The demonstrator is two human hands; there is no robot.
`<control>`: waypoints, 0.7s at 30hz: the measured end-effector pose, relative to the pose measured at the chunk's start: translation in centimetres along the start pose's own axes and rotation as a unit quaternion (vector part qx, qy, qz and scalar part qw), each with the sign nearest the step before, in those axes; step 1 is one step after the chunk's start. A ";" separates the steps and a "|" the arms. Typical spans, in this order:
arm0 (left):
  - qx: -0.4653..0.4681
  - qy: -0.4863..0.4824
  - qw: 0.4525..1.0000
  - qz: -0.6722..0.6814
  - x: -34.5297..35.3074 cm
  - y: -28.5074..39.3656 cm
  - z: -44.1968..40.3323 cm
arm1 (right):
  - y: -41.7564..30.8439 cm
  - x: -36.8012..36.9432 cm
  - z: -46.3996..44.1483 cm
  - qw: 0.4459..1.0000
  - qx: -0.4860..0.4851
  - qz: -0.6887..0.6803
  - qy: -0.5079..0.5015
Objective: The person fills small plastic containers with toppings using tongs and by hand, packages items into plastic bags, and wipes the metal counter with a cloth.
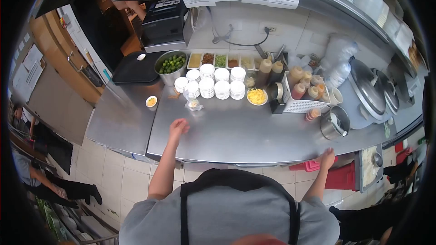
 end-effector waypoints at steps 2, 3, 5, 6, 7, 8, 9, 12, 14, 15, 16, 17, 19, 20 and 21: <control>-0.019 0.009 1.000 0.001 -1.2 -0.8 1.5 | -6.1 0.8 1.7 0.996 -0.051 -0.041 -0.061; -0.036 0.019 0.999 0.003 -1.7 -1.1 2.2 | -9.1 2.1 2.7 0.991 -0.075 -0.030 -0.106; -0.034 0.017 0.999 0.011 -1.6 -1.0 2.9 | -17.3 3.5 6.9 0.969 -0.171 0.022 -0.177; -0.032 0.017 0.999 0.020 -1.5 -0.8 3.1 | -19.4 6.5 7.9 0.948 -0.181 0.068 -0.254; -0.032 0.015 0.999 0.019 -1.2 -0.4 3.2 | -23.0 6.4 9.6 0.925 -0.260 0.121 -0.249; -0.025 0.008 0.999 0.020 -0.8 0.2 3.3 | -26.7 6.0 11.5 0.893 -0.338 0.172 -0.241; -0.017 0.003 1.000 0.023 -0.3 0.9 3.4 | -30.4 4.6 11.8 0.900 -0.369 0.057 -0.226; 0.015 -0.015 1.000 0.018 0.6 3.0 3.3 | -41.4 -2.5 11.1 0.856 -0.431 -0.267 -0.103; 0.028 -0.016 0.999 0.022 0.9 4.0 3.4 | -47.4 -8.3 9.5 0.836 -0.380 -0.389 -0.073; 0.042 -0.020 0.999 0.027 1.2 4.7 3.4 | -49.5 -9.4 7.7 0.840 -0.341 -0.420 -0.048; 0.040 -0.017 0.999 0.027 1.5 5.2 3.6 | -52.1 -11.4 6.9 0.785 -0.339 -0.514 -0.072; 0.055 -0.022 0.998 0.026 2.0 6.3 3.9 | -54.3 -13.0 6.2 0.720 -0.333 -0.602 -0.095; 0.067 -0.024 0.997 0.023 2.5 7.8 4.5 | -58.0 -12.6 3.8 0.700 -0.320 -0.618 -0.159; 0.084 -0.037 0.996 0.017 3.0 8.5 4.8 | -58.6 -12.3 3.7 0.669 -0.290 -0.652 -0.208; 0.102 -0.050 0.993 0.010 3.6 9.2 5.1 | -59.2 -12.0 4.2 0.633 -0.260 -0.683 -0.255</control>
Point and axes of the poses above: each hand's wrist, its own z-axis away from the middle knuckle, its own x-axis out of the palm, y = z × x, the point moved 8 cm from there along -z, towards the middle knuckle, and after that the axes turned 10 degrees about x, right-handed, at the moved point
